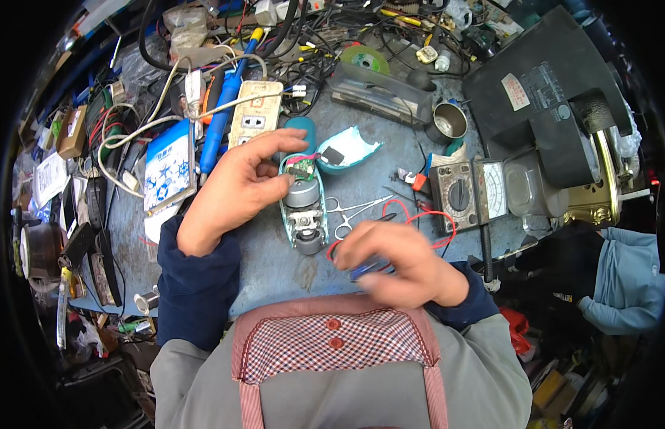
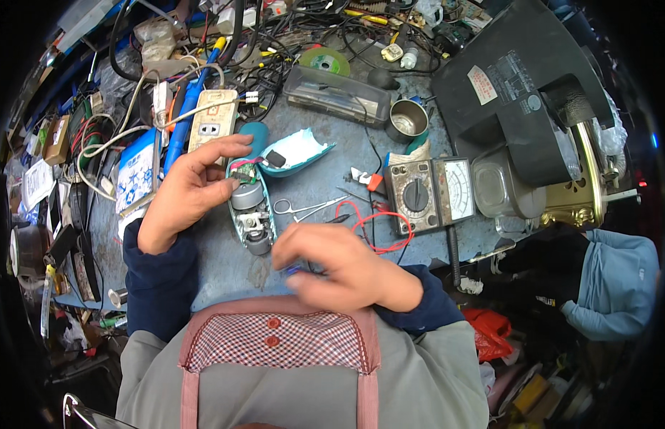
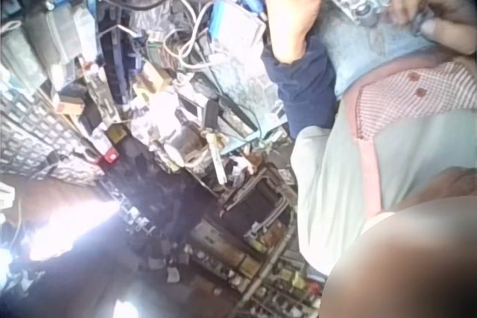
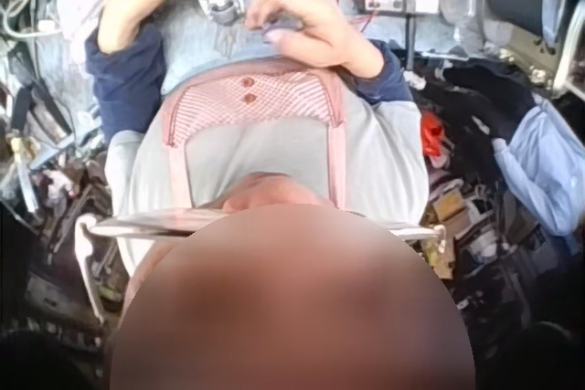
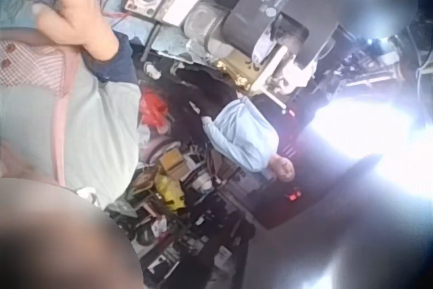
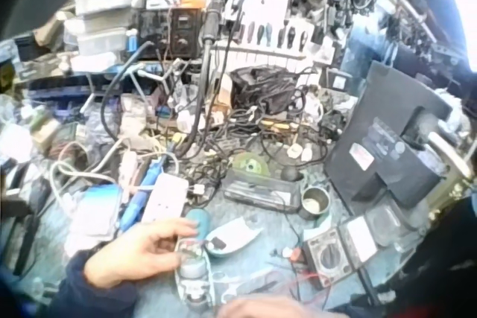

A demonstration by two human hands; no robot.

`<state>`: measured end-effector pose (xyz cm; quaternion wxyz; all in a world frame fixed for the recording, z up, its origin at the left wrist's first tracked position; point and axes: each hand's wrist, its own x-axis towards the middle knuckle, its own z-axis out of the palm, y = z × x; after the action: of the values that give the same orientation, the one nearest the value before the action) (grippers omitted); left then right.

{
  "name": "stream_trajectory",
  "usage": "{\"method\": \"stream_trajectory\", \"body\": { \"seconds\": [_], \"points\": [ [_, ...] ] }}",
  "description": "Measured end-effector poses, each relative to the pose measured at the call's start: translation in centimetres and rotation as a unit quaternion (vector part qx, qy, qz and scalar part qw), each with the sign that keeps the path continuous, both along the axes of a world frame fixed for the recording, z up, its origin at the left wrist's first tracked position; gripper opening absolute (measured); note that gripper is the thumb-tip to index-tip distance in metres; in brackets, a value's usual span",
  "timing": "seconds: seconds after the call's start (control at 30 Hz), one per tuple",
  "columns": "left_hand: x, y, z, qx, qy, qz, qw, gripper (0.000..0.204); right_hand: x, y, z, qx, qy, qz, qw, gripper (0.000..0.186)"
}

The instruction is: The person disassembles a teal handheld device, uses a screwdriver to adjust internal components, and reassembles the casing. They then test the device with a multimeter and place it on the workbench.

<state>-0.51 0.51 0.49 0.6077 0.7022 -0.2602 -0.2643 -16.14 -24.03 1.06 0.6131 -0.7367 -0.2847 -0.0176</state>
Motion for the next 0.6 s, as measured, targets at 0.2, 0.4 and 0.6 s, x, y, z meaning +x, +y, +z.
{"method": "stream_trajectory", "body": {
  "seconds": [0.2,0.4,0.6],
  "points": [
    [0.0,0.1,-0.4,0.004,-0.013,0.002,1.0,0.05,1.5,-8.8,5.7,0.308,0.096,-0.179,0.93,0.013],
    [0.0,-0.1,-0.8,-0.01,-0.011,0.005,1.0,0.052,8.0,-17.6,3.4,-0.273,0.04,-0.445,0.852,0.047],
    [0.0,-0.1,-0.6,-0.002,-0.01,0.002,1.0,0.054,9.0,-17.3,0.7,-0.39,0.02,-0.398,0.83,0.081]
  ]
}}
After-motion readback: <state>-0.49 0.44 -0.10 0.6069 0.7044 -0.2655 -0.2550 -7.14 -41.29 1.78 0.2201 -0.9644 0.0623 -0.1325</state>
